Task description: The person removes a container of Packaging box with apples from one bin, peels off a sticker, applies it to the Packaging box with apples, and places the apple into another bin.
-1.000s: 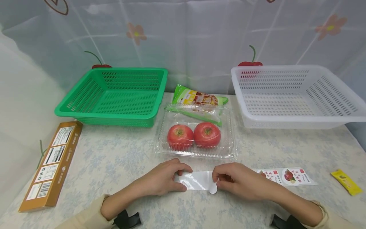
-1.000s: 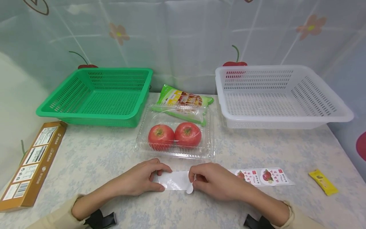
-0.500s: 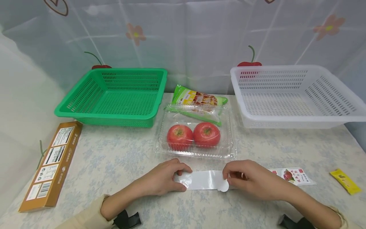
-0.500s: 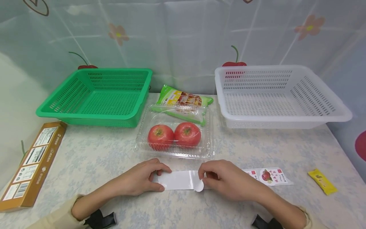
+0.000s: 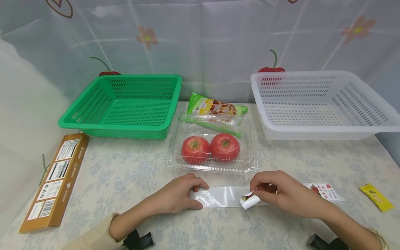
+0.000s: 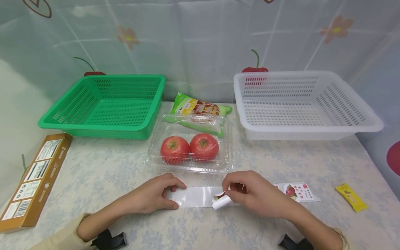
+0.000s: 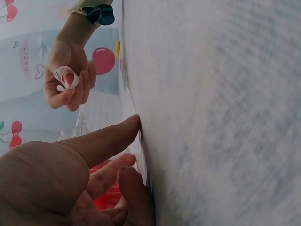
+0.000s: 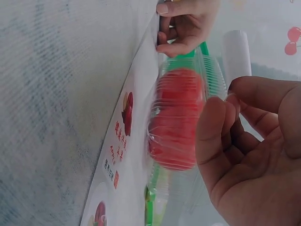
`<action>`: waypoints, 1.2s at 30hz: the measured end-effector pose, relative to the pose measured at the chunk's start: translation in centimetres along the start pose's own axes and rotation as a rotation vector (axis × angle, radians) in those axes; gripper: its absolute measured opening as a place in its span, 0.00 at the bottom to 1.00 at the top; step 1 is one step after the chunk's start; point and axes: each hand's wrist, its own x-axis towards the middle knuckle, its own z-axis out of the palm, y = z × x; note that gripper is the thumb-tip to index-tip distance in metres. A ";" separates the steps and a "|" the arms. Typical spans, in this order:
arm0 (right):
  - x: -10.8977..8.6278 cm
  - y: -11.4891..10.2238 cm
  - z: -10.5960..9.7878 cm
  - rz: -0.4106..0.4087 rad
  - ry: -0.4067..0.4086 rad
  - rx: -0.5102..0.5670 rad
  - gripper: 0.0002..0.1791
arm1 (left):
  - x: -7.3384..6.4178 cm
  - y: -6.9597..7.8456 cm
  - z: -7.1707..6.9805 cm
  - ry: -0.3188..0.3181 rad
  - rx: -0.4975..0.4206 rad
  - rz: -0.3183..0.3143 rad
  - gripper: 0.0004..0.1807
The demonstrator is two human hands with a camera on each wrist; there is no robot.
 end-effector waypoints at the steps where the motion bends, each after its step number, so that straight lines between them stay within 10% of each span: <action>1: 0.0 0.0 0.0 -0.002 0.000 0.003 0.15 | 0.0 0.0 0.0 0.001 -0.005 -0.001 0.21; 15: 2.3 -1.5 -1.0 0.042 0.134 0.143 0.12 | -0.8 0.8 -0.5 0.124 -0.122 0.052 0.17; 19: 3.2 -1.7 -1.2 0.066 0.182 0.159 0.10 | -0.8 1.6 -1.4 0.267 -0.177 0.108 0.18; 28: 5.8 -1.7 -1.5 0.116 0.268 0.112 0.11 | -0.2 1.1 -2.8 0.830 0.314 0.138 0.26; 32: 6.7 -1.5 -1.7 0.130 0.304 0.110 0.14 | 0.5 0.1 -3.5 0.881 0.411 0.078 0.26; 36: 7.6 -1.4 -1.9 0.142 0.323 0.115 0.13 | 0.9 -0.5 -4.0 0.800 0.396 -0.010 0.27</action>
